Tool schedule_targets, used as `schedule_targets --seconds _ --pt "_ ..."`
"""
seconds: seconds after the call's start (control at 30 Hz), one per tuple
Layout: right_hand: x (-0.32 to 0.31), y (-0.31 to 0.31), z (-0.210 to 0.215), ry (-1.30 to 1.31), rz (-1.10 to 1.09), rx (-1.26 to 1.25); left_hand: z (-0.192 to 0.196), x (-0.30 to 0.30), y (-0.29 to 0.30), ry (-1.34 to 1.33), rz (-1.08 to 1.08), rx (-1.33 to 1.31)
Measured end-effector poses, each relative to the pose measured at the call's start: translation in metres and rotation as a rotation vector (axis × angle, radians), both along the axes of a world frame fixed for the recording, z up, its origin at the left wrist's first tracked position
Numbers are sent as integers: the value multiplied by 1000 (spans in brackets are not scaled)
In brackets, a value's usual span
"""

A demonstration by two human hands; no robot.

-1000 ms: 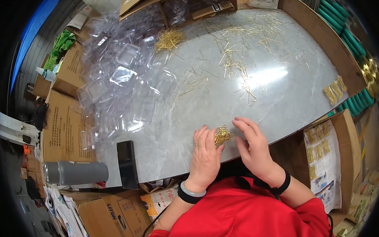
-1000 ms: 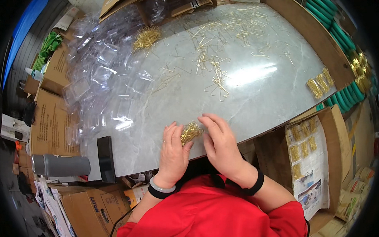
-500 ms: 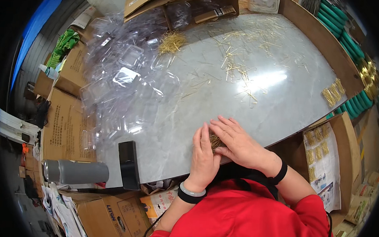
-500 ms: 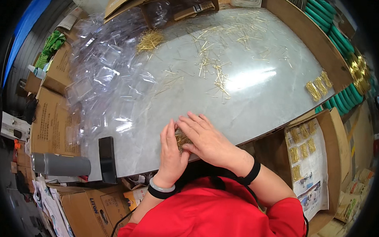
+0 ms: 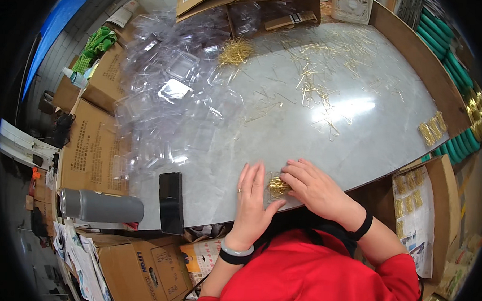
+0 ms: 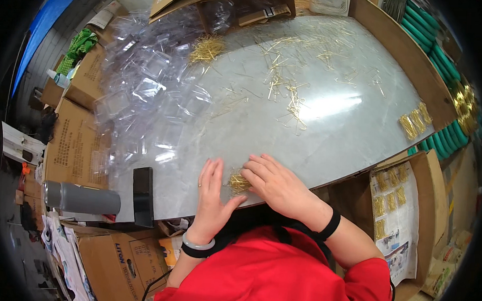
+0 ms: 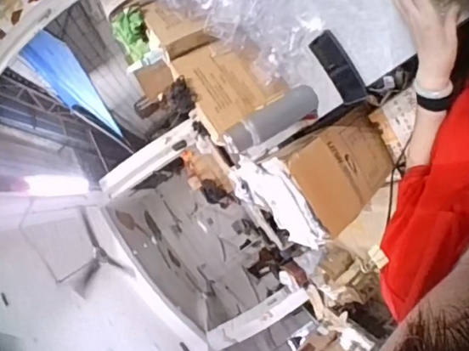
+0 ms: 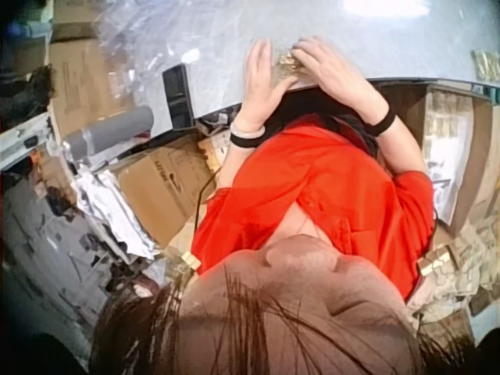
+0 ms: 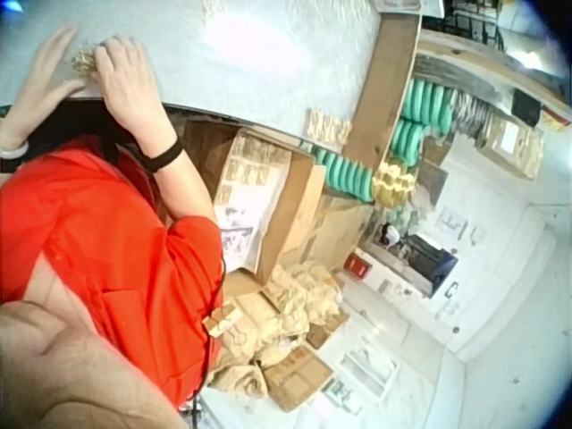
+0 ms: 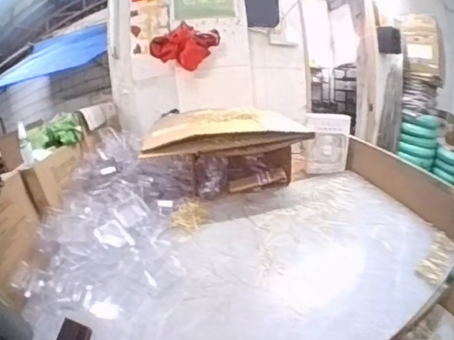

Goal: Sorting small metal pins into plastic trays and placing the trays in a box.

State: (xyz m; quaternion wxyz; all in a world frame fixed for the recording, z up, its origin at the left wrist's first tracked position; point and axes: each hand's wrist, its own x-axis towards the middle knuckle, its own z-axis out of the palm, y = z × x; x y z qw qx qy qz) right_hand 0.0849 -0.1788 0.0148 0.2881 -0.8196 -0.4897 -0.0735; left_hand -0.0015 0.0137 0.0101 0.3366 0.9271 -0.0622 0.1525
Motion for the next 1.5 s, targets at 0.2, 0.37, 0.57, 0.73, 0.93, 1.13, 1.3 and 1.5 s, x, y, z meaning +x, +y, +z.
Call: schedule_targets --seconds 0.2,0.37,0.57,0.73,0.93,1.13,1.3,1.5 --pt "-2 -3 -3 5 38 -5 20 -4 13 53 59 158" --pt "-1 -7 -1 -3 47 -21 18 -8 17 137 121 121" --pt "0 -6 -1 -17 81 -40 21 -4 16 171 58 75" --pt "1 -5 1 -4 81 -75 37 -2 24 220 -151 99" --pt "2 -3 2 -4 92 -87 26 -1 20 187 -37 39" --pt "2 -5 1 11 98 -76 16 2 20 178 69 1" --pt "0 -3 2 26 98 -61 18 3 19 140 13 25" --pt "2 -2 4 35 98 -42 32 10 12 212 -92 135"
